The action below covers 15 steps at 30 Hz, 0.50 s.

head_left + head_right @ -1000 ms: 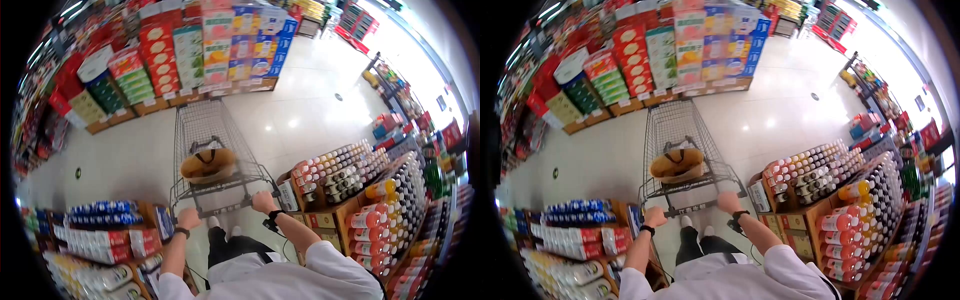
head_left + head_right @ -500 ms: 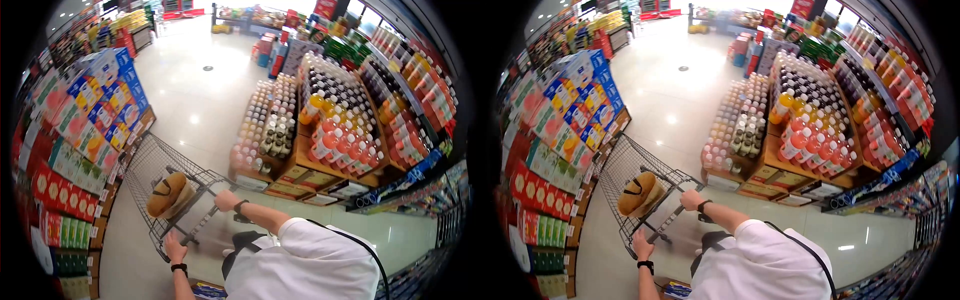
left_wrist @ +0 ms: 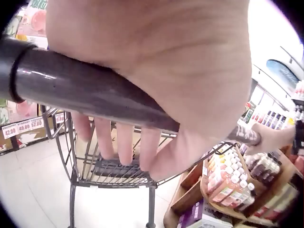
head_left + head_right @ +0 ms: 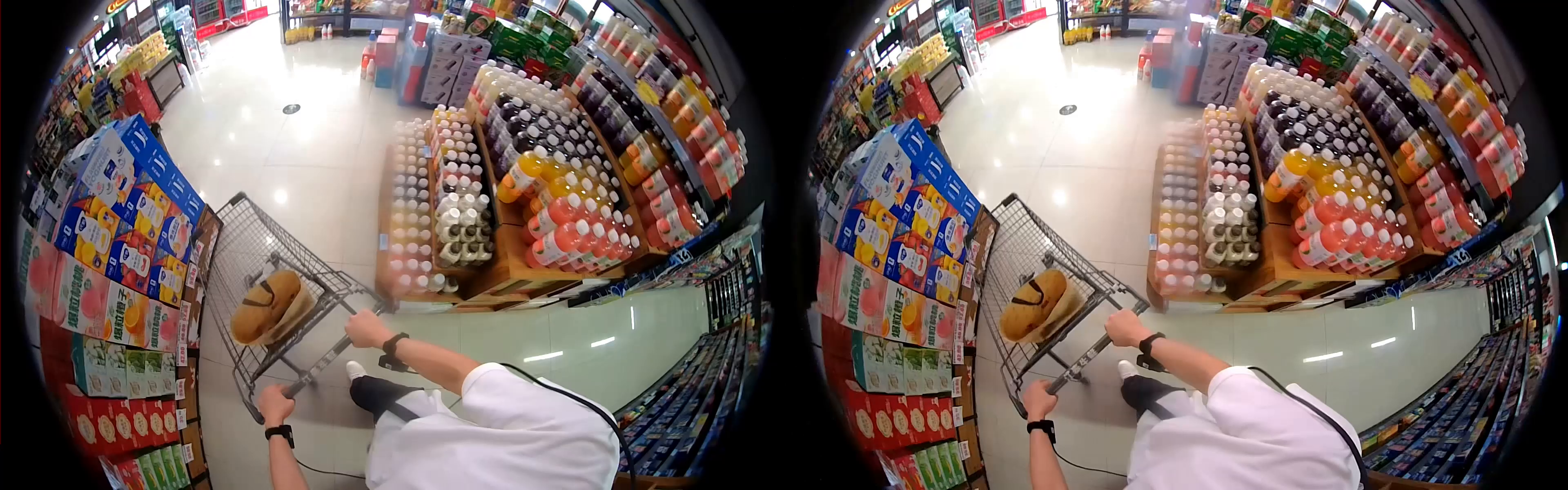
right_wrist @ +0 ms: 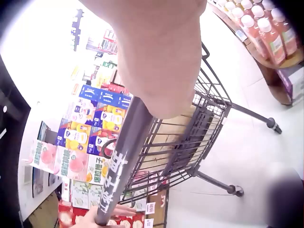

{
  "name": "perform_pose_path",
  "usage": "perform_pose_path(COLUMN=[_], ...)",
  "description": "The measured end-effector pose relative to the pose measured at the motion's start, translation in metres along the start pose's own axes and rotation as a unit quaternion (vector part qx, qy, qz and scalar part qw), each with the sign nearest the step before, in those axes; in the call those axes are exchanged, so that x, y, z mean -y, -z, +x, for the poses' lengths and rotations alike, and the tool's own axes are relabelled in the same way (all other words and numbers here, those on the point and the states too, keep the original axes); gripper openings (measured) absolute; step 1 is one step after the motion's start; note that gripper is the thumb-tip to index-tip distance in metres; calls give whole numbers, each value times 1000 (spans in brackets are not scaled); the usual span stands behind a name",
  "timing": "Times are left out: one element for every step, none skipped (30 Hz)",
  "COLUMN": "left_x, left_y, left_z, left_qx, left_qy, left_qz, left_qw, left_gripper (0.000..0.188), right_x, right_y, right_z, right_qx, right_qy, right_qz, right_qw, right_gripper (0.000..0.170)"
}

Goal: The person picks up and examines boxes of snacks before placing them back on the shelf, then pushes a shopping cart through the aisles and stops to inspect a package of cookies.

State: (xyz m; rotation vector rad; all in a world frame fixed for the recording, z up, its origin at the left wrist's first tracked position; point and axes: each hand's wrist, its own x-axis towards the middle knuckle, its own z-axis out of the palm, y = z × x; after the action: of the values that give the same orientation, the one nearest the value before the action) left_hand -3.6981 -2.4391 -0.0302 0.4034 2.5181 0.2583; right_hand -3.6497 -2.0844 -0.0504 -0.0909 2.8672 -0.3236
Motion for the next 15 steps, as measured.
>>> perform_pose_path(left_x=[3, 8, 10, 12, 15, 16, 16, 15, 14, 13, 13, 11, 8, 6, 5], left_y=[8, 19, 31, 42, 51, 63, 76, 89, 103, 116, 126, 141, 155, 169, 180], left_z=[17, 37, 61, 82, 99, 114, 134, 158, 180, 201, 220, 240, 262, 287, 311], left_qx=[-9, -23, -26, -27, -27, -28, -32, -39, -58, -75, -89, -74, -82, -85, -87], left_qy=[-17, -36, -50, -62, -74, -85, -96, -109, -128, -147, -164, -167, -185, -196, -207], left_qz=[10, 22, 26, 29, 34, 28, 22, 15, 24, 33, 40, 28, 32, 29, 26], left_qw=[1000, 999, 998, 997, 996, 996, 995, 993, 990, 986, 982, 983, 979, 976, 974], left_gripper=[35, 35, 35, 35, 35, 36, 36, 37, 37, 38, 38, 40, 40, 40, 39], right_x=[-1, -2, -8, -12, -15, -18, -22, -28, -33, -38, -44, -49, -56, -63, -69], right_y=[4, 9, 16, 22, 27, 32, 38, 46, 51, 57, 61, 63, 65, 69, 75], right_z=[11, 26, 45, 62, 77, 91, 107, 124, 140, 156, 173, 189, 208, 226, 244], right_qx=[3, 1, -5, 11, 8, 6, 1, 1, 2, 5, -1, -5, -11, -10, -12], right_qy=[-6, -13, -20, -25, -31, -38, -45, -55, -64, -74, -84, -93, -106, -117, -128], right_qz=[5, 9, 9, 5, 6, 5, 3, 5, 8, 11, 8, 10, 10, 14, 17], right_qw=[1000, 1000, 1000, 1000, 999, 999, 999, 998, 998, 997, 996, 996, 994, 993, 992], right_gripper=[12, 12, 12, 12, 12, 12, 12, 12, 12, 12, 12, 12, 12, 12, 12])
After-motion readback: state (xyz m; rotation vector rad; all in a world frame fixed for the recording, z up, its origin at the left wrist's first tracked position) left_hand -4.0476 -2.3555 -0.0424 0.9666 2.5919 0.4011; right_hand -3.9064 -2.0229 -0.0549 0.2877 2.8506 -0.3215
